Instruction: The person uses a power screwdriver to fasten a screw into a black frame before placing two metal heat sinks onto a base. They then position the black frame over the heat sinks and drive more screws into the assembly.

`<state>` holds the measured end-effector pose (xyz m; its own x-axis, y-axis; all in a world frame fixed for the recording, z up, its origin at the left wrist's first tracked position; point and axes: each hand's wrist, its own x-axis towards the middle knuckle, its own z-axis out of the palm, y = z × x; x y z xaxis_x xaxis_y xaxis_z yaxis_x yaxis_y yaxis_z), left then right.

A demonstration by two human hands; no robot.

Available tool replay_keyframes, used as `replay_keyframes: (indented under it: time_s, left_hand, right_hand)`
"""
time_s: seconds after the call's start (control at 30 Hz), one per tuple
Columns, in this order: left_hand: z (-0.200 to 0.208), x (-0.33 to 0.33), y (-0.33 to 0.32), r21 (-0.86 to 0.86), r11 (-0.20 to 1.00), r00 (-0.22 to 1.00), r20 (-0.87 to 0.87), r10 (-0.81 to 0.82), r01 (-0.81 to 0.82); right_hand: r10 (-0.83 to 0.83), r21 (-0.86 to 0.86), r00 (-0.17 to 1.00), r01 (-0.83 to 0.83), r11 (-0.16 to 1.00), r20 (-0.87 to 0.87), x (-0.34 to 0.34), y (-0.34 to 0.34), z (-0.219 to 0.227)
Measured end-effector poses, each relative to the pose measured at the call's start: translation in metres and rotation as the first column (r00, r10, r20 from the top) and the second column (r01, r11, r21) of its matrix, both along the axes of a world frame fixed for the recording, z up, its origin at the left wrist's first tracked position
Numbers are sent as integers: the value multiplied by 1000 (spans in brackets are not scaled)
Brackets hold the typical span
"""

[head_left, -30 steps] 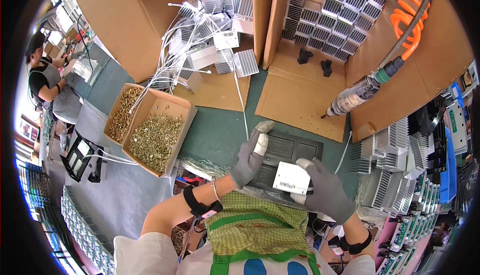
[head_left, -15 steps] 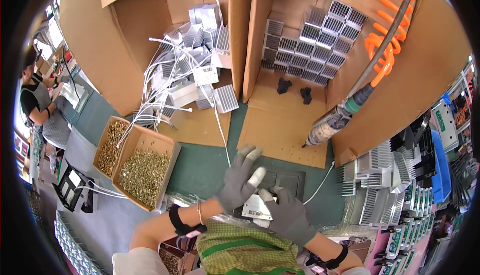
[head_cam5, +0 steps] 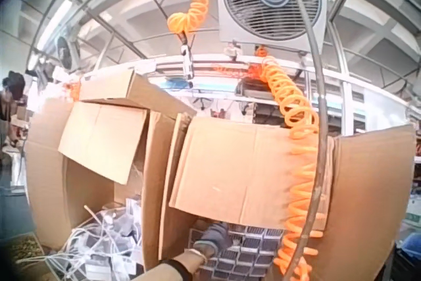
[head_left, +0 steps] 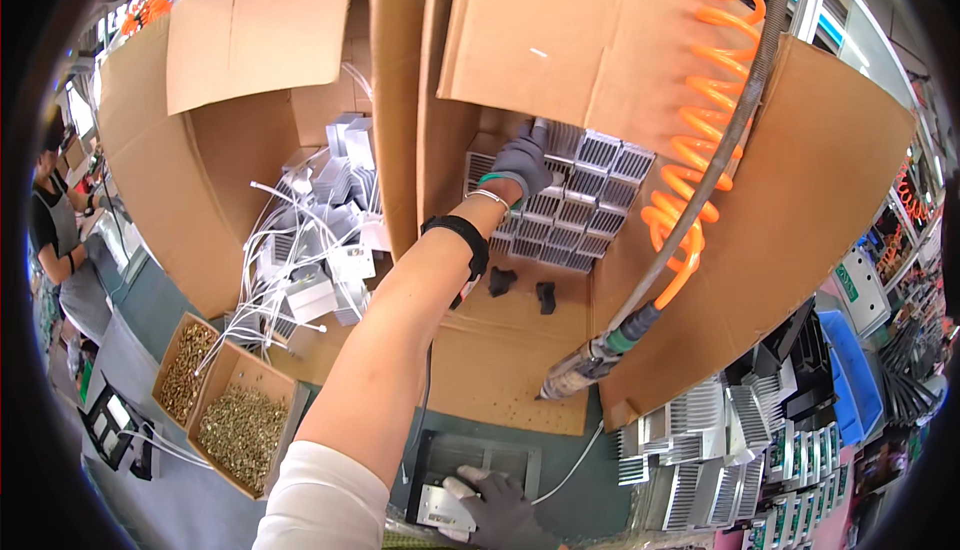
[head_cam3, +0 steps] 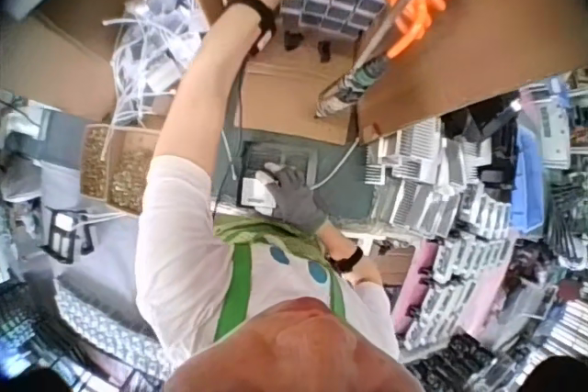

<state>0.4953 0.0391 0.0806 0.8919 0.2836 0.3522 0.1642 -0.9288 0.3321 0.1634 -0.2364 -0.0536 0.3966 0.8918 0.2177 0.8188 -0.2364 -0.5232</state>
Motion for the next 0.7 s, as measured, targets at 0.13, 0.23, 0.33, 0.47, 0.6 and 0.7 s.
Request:
replay_keyframes:
  time_s: [0.13, 0.23, 0.33, 0.47, 0.6, 0.7]
  left_hand:
    - [-13, 29, 13, -12, 1000, 1000, -2, -18, 18]
    - [-19, 37, 26, -95, 987, 991, 15, -131, 132]
    - [-29, 30, 28, -186, 965, 976, 149, -158, 185]
    - [-44, 17, 12, -333, 916, 910, 409, -72, 222]
    - [-47, 18, -7, -341, 939, 926, 366, 91, 42]
    - [-43, 19, -8, -370, 929, 911, 376, 169, -20]
  right_hand:
    - [-7, 16, 996, 8, 1000, -85, 1, 0, -2]
    - [-5, 17, 995, 7, 1000, -95, 3, 1, -7]
    - [11, 0, 990, -11, 1000, -140, 5, 0, -10]
    - [15, -2, 993, -15, 1000, -116, 7, 0, -12]
    - [6, -11, 993, -7, 1000, -121, 6, 1, -12]
    - [6, -2, 991, -7, 1000, -132, 5, 2, -9]
